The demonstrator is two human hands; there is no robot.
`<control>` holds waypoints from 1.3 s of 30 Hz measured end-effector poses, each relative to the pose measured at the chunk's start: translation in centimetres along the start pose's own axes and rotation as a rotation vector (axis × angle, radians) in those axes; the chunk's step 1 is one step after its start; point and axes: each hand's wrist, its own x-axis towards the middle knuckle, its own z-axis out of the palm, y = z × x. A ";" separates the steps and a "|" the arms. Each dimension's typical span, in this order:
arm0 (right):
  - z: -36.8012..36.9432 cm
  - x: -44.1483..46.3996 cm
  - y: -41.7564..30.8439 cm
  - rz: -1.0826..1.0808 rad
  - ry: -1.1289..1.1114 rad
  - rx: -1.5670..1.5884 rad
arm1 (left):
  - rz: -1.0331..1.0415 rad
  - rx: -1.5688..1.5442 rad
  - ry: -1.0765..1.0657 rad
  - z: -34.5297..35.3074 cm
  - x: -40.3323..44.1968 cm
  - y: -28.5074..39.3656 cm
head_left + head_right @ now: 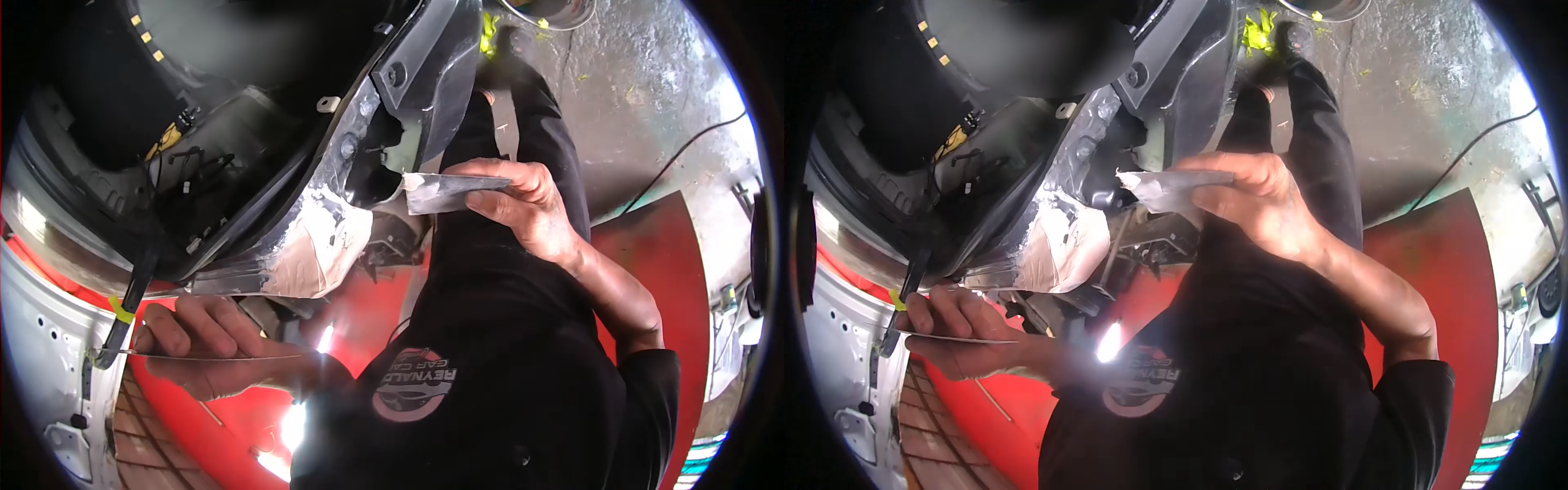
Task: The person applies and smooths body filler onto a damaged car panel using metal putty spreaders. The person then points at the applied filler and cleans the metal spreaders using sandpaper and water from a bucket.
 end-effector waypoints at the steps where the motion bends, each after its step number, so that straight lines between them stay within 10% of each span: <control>1: -0.2 -0.2 -0.1 -0.003 0.001 0.033 | 0.033 0.201 0.124 0.6 -0.3 0.0; 3: -0.2 -0.8 -1.0 -0.096 0.003 -0.106 | 0.113 0.595 0.376 2.6 -1.4 -0.3; 9: 0.7 -1.8 -6.6 -1.047 -0.213 -0.551 | -0.189 0.429 0.815 12.6 -2.1 -5.2; 10: 1.3 -2.5 -7.5 -1.108 -0.227 -0.625 | -0.371 0.105 0.463 10.8 -2.9 -4.6; 12: 2.2 -3.2 -8.5 -1.163 -0.241 -0.827 | -0.457 -0.004 0.485 11.4 -3.3 -5.3; 29: -0.4 -5.9 -10.7 -0.920 -0.032 -1.538 | -0.303 0.234 0.197 11.9 -6.8 -10.0; 39: -2.0 -11.6 0.1 -0.732 0.061 -1.623 | -0.011 0.350 0.222 9.8 -12.8 -14.7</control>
